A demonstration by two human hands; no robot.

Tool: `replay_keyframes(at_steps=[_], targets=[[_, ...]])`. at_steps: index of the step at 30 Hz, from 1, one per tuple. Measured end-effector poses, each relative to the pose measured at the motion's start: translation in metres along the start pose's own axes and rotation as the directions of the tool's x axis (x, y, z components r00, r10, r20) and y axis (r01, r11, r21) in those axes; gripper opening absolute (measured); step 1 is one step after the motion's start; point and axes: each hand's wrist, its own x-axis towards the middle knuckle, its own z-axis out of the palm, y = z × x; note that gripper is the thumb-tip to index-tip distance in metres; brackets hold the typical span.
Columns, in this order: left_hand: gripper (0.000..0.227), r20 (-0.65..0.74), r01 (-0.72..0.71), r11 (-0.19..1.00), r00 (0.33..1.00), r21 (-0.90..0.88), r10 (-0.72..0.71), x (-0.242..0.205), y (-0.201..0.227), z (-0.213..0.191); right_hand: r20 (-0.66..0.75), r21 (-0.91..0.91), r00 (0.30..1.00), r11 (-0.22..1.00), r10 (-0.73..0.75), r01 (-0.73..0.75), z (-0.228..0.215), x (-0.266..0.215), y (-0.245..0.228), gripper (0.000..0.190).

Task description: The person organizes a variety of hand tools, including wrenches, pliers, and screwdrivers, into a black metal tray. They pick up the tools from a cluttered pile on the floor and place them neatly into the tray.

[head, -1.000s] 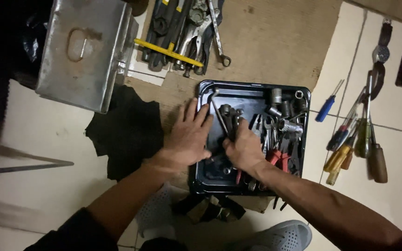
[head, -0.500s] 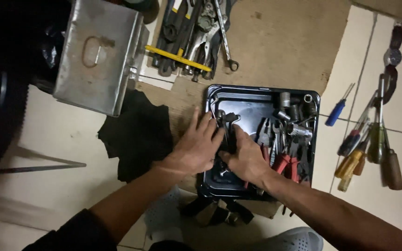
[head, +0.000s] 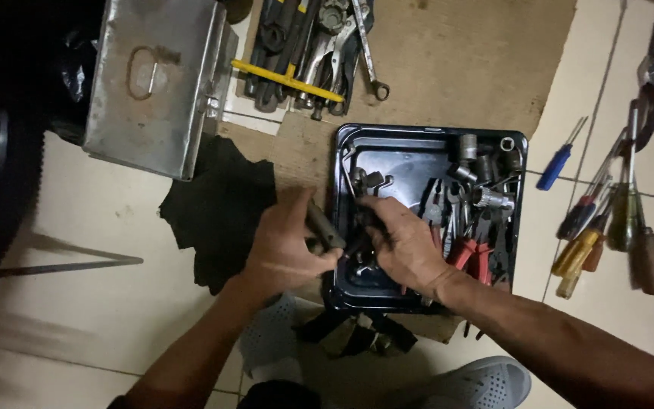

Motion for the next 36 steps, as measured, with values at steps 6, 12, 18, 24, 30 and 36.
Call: replay_keyframes(at_steps=[6,12,18,24,30,36], targets=[[0.093,0.011,0.115,0.99,0.993,-0.083,-0.114,-0.019,0.015,-0.002,0.202,0.317,0.979,0.945,0.02,-0.085,-0.036,0.019,0.003,0.029],[0.104,0.074,0.152,0.987,0.986,-0.049,-0.148,-0.027,0.004,0.009,0.366,0.325,0.925,0.918,0.101,-0.229,-0.073,0.046,0.017,0.028],[0.086,-0.057,-0.23,0.953,0.968,0.199,0.245,-0.031,-0.003,0.035,0.209,0.056,0.948,0.965,0.24,-0.257,-0.035,0.037,0.059,0.028],[0.075,0.131,-0.375,0.892,0.927,0.251,0.352,-0.034,0.001,0.047,0.015,0.032,0.959,0.958,0.284,-0.284,-0.019,0.014,0.019,0.04],[0.07,0.137,-0.244,0.922,0.968,0.3,0.211,-0.04,0.008,0.07,0.039,0.026,0.962,0.962,0.269,-0.27,0.011,0.005,0.023,0.079],[0.074,-0.006,-0.152,0.93,0.987,0.334,0.163,-0.03,0.016,0.081,-0.074,0.112,0.939,0.939,0.335,-0.326,0.014,0.034,0.031,0.075]])
